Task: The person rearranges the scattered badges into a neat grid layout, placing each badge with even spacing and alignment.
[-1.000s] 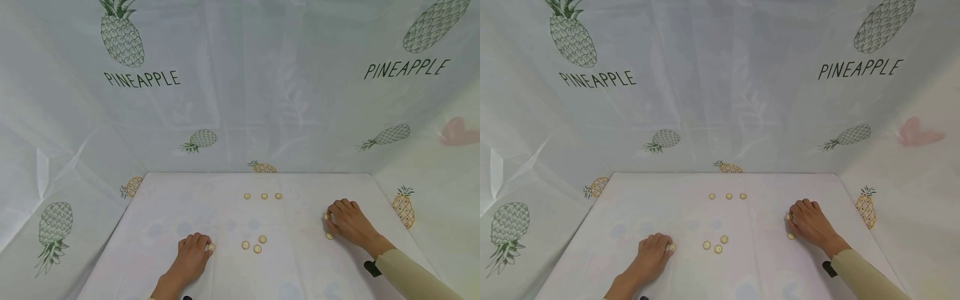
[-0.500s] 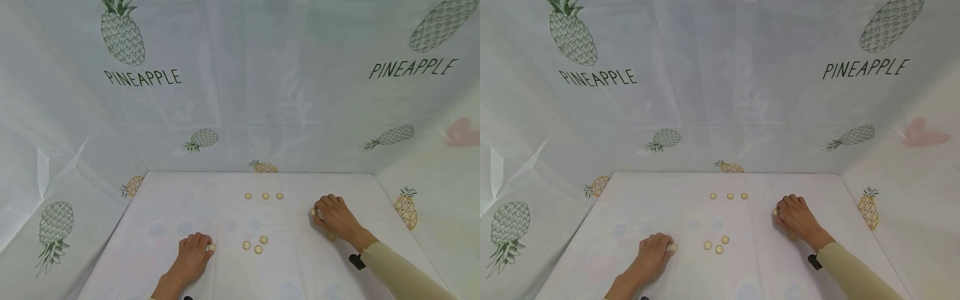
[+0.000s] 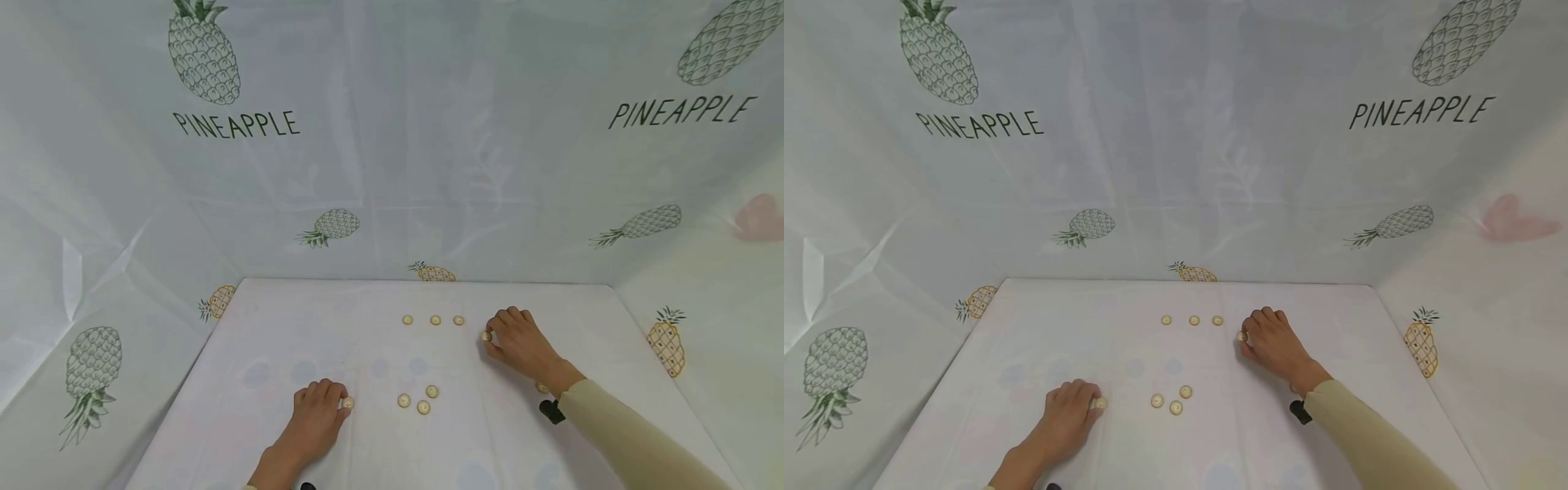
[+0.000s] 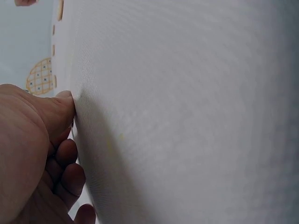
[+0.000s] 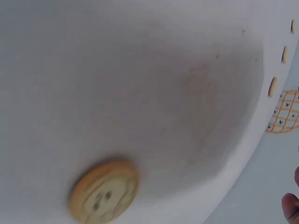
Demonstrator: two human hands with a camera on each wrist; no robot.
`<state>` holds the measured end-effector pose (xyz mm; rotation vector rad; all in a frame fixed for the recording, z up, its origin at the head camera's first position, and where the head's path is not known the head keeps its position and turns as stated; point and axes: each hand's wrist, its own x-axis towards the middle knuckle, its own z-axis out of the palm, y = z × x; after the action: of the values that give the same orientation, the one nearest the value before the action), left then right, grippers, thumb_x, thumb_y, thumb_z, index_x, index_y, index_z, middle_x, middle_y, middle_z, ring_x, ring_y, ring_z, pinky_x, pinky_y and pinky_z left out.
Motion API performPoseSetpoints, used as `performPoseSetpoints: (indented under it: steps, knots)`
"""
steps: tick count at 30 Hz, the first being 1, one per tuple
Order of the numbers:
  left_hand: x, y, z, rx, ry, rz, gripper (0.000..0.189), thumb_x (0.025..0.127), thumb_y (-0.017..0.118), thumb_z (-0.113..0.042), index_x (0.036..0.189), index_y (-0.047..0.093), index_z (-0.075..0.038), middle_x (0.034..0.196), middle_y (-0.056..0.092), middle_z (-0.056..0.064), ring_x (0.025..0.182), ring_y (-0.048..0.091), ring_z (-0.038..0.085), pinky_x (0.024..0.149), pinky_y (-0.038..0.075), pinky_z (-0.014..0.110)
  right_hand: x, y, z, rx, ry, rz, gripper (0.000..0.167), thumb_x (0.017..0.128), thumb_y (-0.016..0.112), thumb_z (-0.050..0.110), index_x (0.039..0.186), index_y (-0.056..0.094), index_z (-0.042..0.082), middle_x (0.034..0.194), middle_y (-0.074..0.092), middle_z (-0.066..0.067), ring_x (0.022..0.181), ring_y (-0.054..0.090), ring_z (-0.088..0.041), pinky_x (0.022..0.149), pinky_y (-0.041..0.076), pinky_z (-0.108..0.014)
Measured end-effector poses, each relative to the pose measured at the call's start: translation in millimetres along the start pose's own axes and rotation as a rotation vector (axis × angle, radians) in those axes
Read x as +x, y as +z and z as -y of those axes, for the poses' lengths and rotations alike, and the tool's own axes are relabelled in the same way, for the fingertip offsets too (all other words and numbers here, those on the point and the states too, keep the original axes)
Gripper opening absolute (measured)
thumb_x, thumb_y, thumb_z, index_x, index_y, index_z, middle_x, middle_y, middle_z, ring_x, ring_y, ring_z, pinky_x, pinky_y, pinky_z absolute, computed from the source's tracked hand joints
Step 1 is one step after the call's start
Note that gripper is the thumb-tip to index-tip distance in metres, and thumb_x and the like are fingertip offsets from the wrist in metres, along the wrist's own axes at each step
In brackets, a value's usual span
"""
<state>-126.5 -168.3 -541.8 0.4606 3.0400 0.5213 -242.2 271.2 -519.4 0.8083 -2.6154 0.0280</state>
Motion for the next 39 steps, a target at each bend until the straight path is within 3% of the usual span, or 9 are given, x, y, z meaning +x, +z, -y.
performPoseSetpoints:
  steps: [14, 24, 39]
  knots:
    - [2.2, 1.3, 1.9, 0.002, -0.004, -0.011, 0.025, 0.097, 0.078, -0.024, 0.111, 0.059, -0.019, 0.107, 0.055, -0.005, 0.1, 0.05, 0.016, 0.099, 0.04, 0.054, 24.0, 20, 26, 0.042, 0.028, 0.08, 0.021, 0.092, 0.081, 0.028, 0.097, 0.069, 0.011, 0.094, 0.061, -0.002, 0.09, 0.05, -0.022, 0.083, 0.043, -0.043]
    - [1.1, -1.6, -0.7, -0.001, 0.003, -0.006, 0.026, 0.096, 0.079, -0.023, 0.112, 0.058, -0.018, 0.108, 0.056, -0.003, 0.1, 0.05, 0.018, 0.098, 0.041, 0.056, 26.5, 28, 29, 0.044, 0.034, 0.126, 0.023, 0.094, 0.08, 0.028, 0.1, 0.07, 0.009, 0.095, 0.063, -0.003, 0.091, 0.05, -0.023, 0.085, 0.044, -0.045]
    - [1.8, -4.3, -2.0, -0.016, -0.015, 0.009, 0.025, 0.097, 0.078, -0.023, 0.112, 0.059, -0.019, 0.108, 0.056, -0.004, 0.098, 0.049, 0.016, 0.098, 0.041, 0.057, 24.7, 31, 32, 0.062, 0.063, 0.142, 0.019, 0.095, 0.077, 0.029, 0.095, 0.068, 0.013, 0.093, 0.06, 0.0, 0.09, 0.049, -0.022, 0.083, 0.042, -0.044]
